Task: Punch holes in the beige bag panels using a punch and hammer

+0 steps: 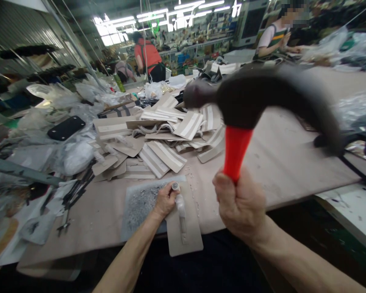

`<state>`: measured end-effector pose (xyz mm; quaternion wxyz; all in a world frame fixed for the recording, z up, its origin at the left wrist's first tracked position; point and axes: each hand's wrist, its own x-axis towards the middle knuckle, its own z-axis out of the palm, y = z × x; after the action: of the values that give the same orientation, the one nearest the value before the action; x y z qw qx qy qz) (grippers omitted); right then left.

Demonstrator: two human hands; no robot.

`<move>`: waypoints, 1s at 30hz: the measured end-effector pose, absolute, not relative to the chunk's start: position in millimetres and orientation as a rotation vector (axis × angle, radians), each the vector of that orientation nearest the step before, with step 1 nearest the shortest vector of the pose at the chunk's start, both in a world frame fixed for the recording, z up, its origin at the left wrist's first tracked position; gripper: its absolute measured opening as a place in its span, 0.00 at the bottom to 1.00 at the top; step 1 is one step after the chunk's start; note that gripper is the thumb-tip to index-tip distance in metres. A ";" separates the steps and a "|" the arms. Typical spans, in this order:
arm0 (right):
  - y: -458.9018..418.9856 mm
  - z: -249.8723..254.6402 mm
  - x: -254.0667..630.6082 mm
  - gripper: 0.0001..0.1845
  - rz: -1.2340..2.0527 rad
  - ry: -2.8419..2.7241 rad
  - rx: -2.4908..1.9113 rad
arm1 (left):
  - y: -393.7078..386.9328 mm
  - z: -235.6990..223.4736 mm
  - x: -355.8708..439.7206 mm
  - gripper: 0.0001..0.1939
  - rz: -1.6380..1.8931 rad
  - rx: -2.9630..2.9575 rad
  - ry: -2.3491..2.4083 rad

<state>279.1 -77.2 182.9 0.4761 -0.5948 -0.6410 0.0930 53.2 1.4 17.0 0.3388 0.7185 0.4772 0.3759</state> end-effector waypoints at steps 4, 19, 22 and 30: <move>-80.7 130.5 277.9 0.17 0.349 -2.118 -1.701 | 1.8 13.9 52.2 0.09 0.971 1.877 1.237; -79.4 103.8 295.6 0.18 0.764 -2.045 -1.977 | 1.2 12.7 52.5 0.09 0.968 1.828 1.238; -70.1 80.2 309.9 0.22 0.963 -1.856 -2.004 | 0.7 11.7 52.9 0.07 0.997 1.824 1.231; -74.1 51.4 268.2 0.24 0.324 -1.984 -2.063 | 2.7 14.0 54.7 0.05 1.041 1.715 1.209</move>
<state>268.2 -74.1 51.4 0.1302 -0.7101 -0.6829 0.1114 54.7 2.7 14.0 0.3892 0.6745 0.4754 0.4093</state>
